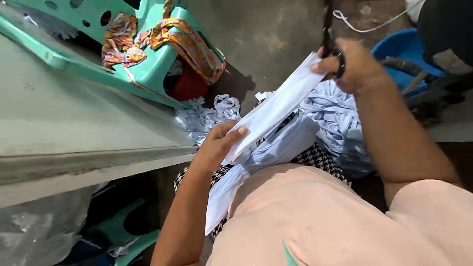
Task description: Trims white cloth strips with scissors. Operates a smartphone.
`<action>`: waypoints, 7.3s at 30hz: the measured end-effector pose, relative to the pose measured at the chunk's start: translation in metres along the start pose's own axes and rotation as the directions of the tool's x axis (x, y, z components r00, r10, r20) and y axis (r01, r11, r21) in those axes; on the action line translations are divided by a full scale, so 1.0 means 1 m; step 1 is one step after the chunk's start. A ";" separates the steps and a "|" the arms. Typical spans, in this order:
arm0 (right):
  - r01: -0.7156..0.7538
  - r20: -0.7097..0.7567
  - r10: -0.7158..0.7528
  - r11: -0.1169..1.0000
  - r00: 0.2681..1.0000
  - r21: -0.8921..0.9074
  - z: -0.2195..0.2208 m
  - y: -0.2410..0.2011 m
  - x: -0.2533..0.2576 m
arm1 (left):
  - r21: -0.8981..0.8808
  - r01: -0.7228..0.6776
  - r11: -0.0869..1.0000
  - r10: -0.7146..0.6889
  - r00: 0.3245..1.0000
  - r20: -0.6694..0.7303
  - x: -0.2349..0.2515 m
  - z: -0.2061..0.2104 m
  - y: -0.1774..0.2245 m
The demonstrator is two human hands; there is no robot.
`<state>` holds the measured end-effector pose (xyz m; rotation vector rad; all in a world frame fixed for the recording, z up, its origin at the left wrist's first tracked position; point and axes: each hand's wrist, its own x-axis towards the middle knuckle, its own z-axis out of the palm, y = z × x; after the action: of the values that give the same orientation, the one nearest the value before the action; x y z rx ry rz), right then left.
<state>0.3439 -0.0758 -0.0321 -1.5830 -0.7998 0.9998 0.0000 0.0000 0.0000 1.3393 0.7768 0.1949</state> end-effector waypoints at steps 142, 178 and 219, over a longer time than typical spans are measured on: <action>-0.365 0.542 0.627 0.774 0.559 -0.518 0.064 0.033 -0.131 | -0.312 -0.043 0.949 -0.004 0.989 -0.151 0.048 0.040 -0.098; -0.281 0.492 0.565 0.796 0.662 -0.536 0.058 0.024 -0.112 | -0.175 -0.056 0.983 0.015 0.974 -0.225 0.041 0.047 -0.080; -0.285 0.515 0.597 0.777 0.614 -0.561 0.067 0.013 -0.104 | -0.105 -0.026 0.994 0.003 0.976 -0.216 0.042 0.044 -0.071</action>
<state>0.2392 -0.1420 -0.0302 -1.8629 -1.2013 1.9702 0.0363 -0.0302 -0.0805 1.2348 0.9256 0.3939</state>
